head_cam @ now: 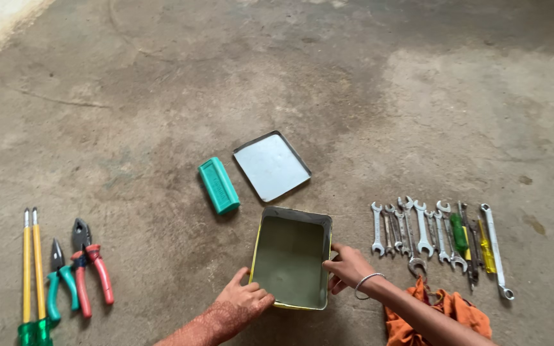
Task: The person wipes various tools including screwdrivers, pliers, and wrenches with an orange cloth and arranges them on the floor.
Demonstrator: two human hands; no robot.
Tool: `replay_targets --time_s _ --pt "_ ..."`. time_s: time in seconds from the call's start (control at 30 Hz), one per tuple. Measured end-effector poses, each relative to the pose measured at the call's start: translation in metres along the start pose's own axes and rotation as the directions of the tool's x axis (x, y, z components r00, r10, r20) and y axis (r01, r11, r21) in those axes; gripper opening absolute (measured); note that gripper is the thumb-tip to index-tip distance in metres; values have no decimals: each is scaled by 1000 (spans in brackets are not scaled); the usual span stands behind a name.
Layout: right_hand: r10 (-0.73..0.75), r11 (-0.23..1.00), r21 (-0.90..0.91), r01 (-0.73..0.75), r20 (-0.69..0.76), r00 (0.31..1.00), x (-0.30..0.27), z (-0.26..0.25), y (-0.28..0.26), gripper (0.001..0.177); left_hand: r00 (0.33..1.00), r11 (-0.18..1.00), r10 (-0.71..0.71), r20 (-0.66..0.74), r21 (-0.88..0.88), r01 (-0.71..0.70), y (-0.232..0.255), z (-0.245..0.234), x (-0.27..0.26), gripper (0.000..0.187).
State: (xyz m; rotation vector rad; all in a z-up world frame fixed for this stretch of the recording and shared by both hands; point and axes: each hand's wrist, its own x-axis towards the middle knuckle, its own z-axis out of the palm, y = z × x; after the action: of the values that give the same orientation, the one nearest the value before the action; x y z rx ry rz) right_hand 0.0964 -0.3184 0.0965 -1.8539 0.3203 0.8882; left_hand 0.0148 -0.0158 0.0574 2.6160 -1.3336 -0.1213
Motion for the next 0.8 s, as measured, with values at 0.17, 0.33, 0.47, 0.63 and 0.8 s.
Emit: replay_targets --time_s 0.17,0.33,0.47,0.63,0.8 --pt "84 994 -78 -82 17 996 8 -1 -4 59 998 991 37 57 -127 -30 -6 -2 -2 19" --pt "49 998 -24 -51 -110 993 11 -19 -2 46 893 860 -377 -247 -453 237 -8 -18 17 36" --pt "-48 998 -39 41 -196 979 33 -56 4 35 642 519 -766 -43 -632 576 -55 -15 46 44" --pt "-215 977 -78 201 -341 915 117 -98 -23 30 453 517 -856 -250 -442 733 -135 16 56 67" --pt "-334 911 -370 181 -406 851 201 -88 -59 37 195 226 -974 -116 -425 876 -180 9 82 92"
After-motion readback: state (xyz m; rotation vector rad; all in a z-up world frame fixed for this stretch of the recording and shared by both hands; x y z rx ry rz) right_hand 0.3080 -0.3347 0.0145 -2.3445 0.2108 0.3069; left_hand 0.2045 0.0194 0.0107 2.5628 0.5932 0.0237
